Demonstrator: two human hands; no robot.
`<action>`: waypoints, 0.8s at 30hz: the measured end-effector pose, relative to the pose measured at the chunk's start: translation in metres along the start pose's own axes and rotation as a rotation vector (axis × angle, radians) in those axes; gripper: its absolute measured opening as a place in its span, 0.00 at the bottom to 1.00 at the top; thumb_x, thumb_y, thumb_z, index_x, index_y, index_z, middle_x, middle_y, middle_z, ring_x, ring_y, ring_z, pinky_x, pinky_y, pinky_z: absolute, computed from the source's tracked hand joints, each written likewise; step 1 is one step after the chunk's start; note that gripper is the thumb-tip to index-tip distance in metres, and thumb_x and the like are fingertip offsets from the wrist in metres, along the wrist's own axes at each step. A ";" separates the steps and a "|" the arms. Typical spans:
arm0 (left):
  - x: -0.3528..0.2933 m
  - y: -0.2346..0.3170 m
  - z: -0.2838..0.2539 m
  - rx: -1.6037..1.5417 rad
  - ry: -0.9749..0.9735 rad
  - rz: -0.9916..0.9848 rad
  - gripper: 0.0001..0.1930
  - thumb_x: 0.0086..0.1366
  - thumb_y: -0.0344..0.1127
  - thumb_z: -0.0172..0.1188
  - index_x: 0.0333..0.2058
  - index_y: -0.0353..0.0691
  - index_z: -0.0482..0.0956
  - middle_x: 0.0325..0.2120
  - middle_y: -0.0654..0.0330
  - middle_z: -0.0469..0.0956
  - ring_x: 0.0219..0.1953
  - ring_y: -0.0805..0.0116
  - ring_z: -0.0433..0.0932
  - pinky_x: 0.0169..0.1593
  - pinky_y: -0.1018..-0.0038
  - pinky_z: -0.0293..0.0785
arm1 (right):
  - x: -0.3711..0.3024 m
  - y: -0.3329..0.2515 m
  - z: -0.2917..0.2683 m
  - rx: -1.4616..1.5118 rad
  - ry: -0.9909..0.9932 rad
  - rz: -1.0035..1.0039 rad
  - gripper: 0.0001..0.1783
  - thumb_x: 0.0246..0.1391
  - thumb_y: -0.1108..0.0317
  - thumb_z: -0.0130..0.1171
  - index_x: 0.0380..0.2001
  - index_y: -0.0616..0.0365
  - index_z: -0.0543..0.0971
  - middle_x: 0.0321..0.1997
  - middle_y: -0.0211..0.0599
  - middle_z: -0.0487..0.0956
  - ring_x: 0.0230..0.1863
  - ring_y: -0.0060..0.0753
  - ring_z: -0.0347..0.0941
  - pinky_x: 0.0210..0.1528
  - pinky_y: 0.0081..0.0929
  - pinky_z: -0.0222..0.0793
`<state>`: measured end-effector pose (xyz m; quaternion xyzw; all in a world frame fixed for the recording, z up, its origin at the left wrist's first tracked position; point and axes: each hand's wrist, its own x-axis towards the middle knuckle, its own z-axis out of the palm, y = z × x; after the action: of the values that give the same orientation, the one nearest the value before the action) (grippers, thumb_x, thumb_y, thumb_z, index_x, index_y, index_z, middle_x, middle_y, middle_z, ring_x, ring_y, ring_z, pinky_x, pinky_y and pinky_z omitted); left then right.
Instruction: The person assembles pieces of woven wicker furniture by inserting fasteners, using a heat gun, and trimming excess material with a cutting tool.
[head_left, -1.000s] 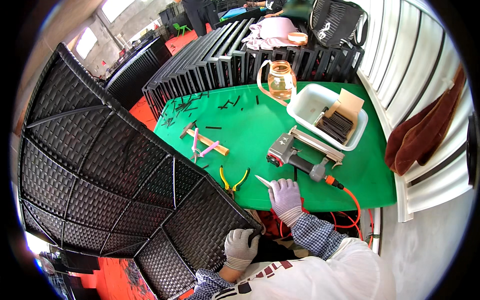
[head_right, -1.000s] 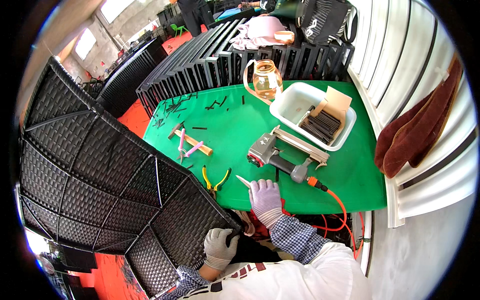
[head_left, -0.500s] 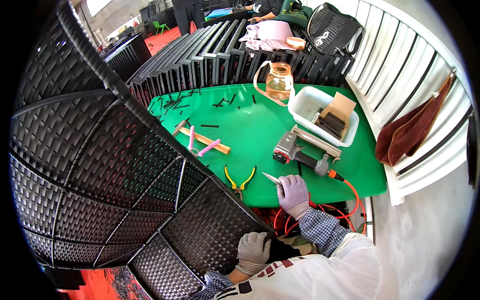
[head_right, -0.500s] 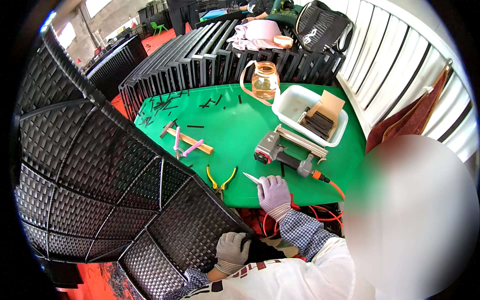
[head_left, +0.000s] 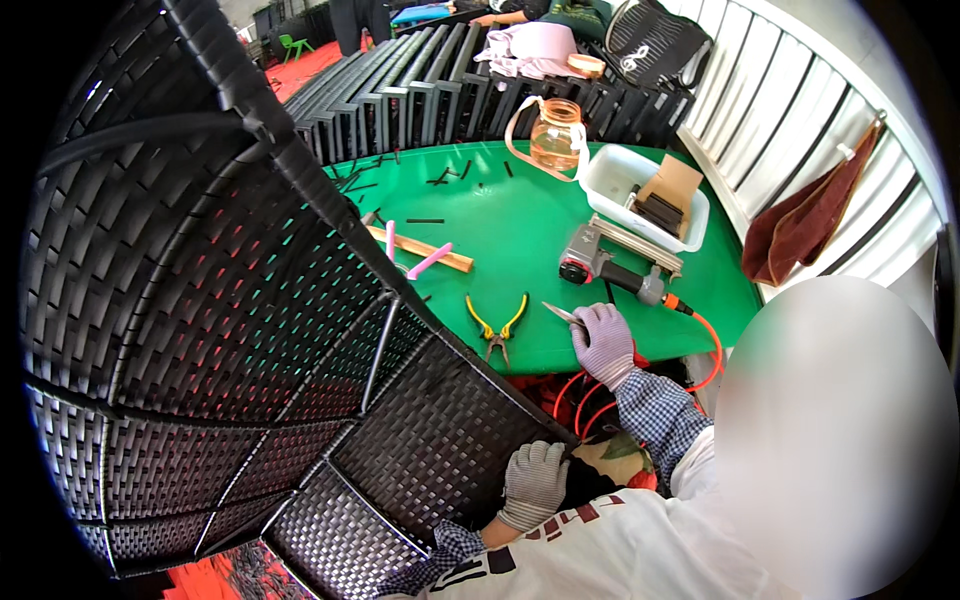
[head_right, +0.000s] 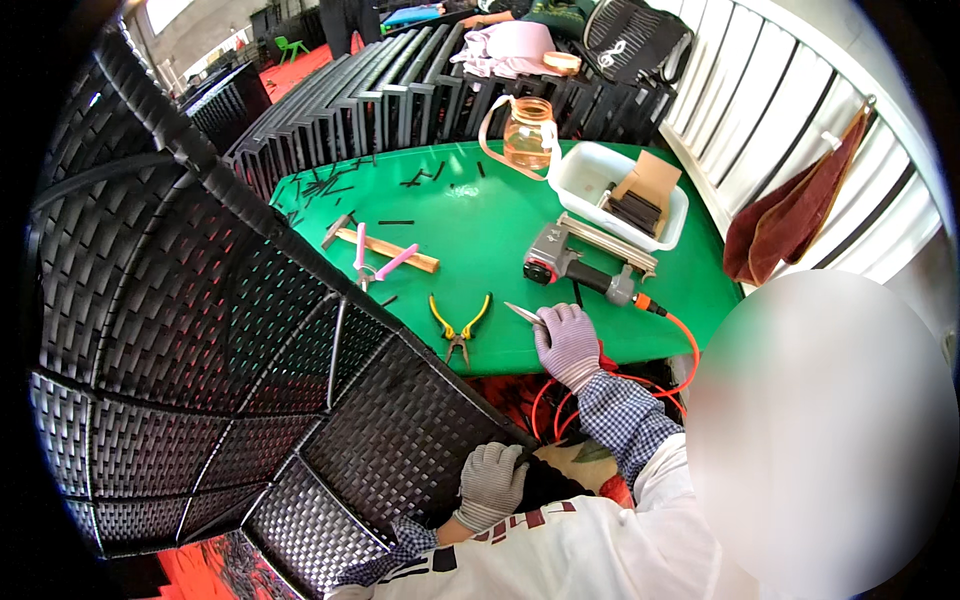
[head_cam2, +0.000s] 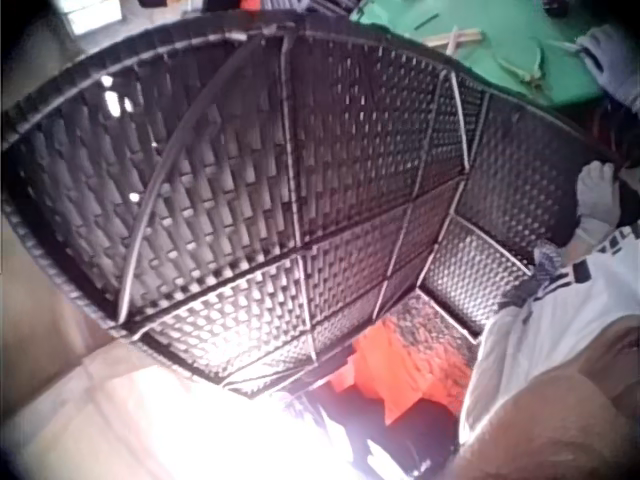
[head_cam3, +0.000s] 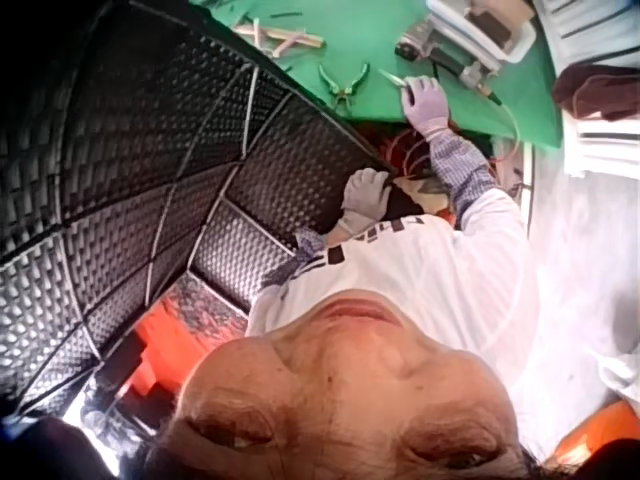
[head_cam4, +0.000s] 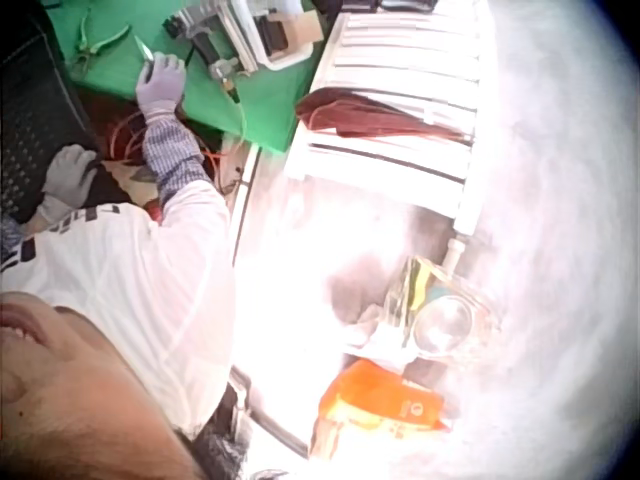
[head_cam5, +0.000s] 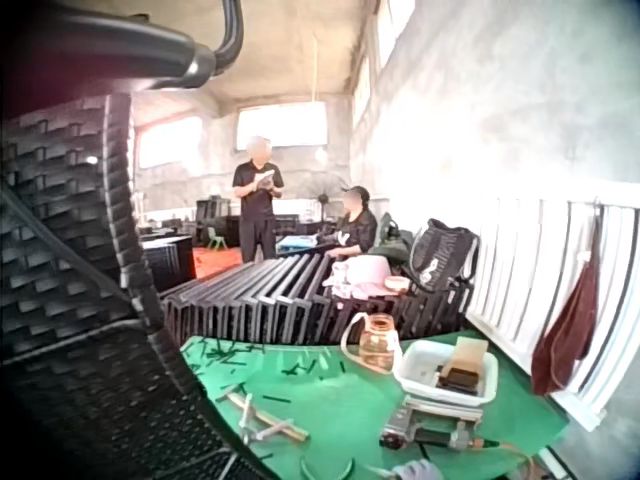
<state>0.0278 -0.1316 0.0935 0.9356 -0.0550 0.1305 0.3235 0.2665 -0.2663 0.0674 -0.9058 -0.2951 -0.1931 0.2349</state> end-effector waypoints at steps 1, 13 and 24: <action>0.001 -0.001 -0.001 0.006 0.007 -0.008 0.16 0.58 0.33 0.68 0.44 0.37 0.79 0.36 0.53 0.75 0.39 0.50 0.75 0.42 0.57 0.73 | -0.002 0.000 -0.001 -0.012 -0.013 0.005 0.11 0.56 0.66 0.63 0.39 0.57 0.77 0.37 0.43 0.76 0.41 0.50 0.73 0.45 0.46 0.71; 0.005 -0.010 0.011 0.077 -0.043 -0.085 0.17 0.56 0.35 0.70 0.45 0.40 0.79 0.37 0.53 0.75 0.40 0.49 0.75 0.44 0.57 0.74 | 0.027 0.010 -0.003 -0.050 -0.098 0.069 0.15 0.57 0.59 0.65 0.43 0.55 0.79 0.40 0.42 0.79 0.44 0.49 0.75 0.47 0.47 0.73; 0.013 0.012 0.014 0.151 -0.047 -0.087 0.17 0.60 0.37 0.67 0.47 0.40 0.80 0.38 0.53 0.75 0.42 0.51 0.76 0.45 0.57 0.75 | 0.154 -0.146 0.016 1.137 -0.196 -0.105 0.38 0.53 0.51 0.76 0.60 0.58 0.73 0.46 0.36 0.81 0.50 0.33 0.76 0.61 0.35 0.73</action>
<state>0.0406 -0.1493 0.0934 0.9616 -0.0119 0.0983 0.2561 0.2943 -0.0845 0.1748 -0.6350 -0.4174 0.0692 0.6463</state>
